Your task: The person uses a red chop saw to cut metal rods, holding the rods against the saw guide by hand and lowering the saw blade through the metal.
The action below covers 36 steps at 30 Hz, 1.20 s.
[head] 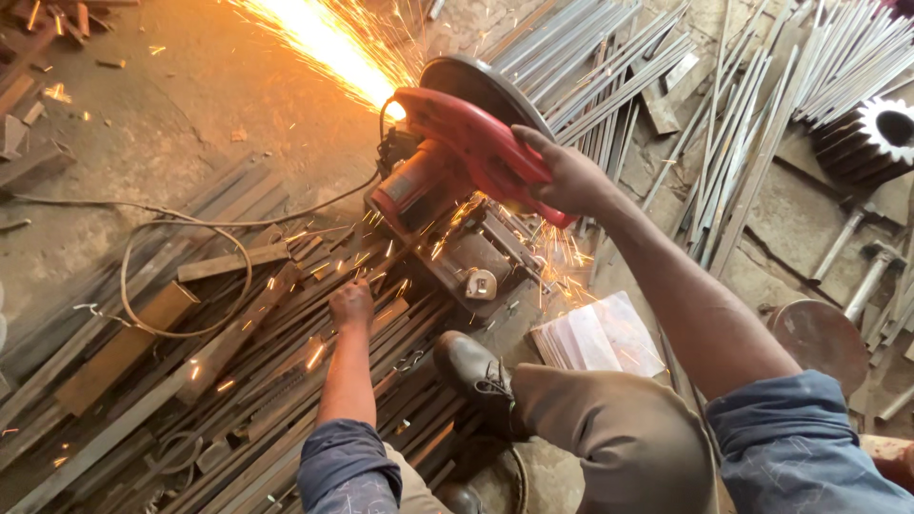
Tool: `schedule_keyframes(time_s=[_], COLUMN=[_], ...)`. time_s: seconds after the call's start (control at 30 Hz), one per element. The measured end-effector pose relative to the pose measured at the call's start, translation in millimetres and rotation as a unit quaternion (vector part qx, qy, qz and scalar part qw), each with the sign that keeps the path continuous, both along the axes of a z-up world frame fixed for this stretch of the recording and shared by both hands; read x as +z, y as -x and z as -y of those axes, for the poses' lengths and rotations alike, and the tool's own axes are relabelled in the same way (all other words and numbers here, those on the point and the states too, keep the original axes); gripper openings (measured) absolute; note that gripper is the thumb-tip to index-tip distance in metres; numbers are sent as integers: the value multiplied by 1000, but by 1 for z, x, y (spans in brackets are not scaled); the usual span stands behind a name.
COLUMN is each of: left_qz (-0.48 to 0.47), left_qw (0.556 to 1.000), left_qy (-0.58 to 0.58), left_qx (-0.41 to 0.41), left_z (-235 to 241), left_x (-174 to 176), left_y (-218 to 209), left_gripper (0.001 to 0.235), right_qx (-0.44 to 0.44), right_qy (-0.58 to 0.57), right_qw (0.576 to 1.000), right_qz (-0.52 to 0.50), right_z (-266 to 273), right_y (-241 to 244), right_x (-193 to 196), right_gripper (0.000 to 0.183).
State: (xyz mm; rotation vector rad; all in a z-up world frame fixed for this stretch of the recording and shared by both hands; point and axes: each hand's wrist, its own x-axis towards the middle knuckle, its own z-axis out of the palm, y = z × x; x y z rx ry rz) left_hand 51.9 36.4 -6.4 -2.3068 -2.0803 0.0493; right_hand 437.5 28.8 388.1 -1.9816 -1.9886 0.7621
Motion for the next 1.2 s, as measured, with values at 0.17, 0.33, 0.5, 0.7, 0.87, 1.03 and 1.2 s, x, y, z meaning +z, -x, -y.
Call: schedule_keyframes(time_s=[0.17, 0.33, 0.5, 0.7, 0.87, 1.03, 1.2], left_qz=[-1, -10, -14, -24, -32, -82, -63], left_qw=[1000, 999, 999, 1000, 999, 996, 998], left_qy=[31, 46, 34, 20, 26, 20, 23], left_qx=[5, 15, 21, 4, 6, -9, -7], left_z=[-2, -2, -2, -3, -1, 1, 2], left_x=[7, 4, 0, 3, 7, 12, 11], left_y=[-1, -1, -1, 0, 1, 0, 1], left_gripper=[21, 24, 21, 19, 19, 22, 26], right_qx=[-2, 34, 35, 38, 20, 41, 35], right_qy=[3, -53, -53, -59, -33, -60, -46], right_qw=[1000, 998, 998, 998, 999, 997, 998], right_qz=[14, 0, -9, -6, 5, 7, 7], right_z=[-3, -1, 0, 0, -1, -1, 0], right_y=[-5, -12, -14, -15, -15, -18, -19], right_x=[-11, -22, -23, -26, -34, -41, -43], right_gripper=[98, 99, 98, 98, 98, 97, 95])
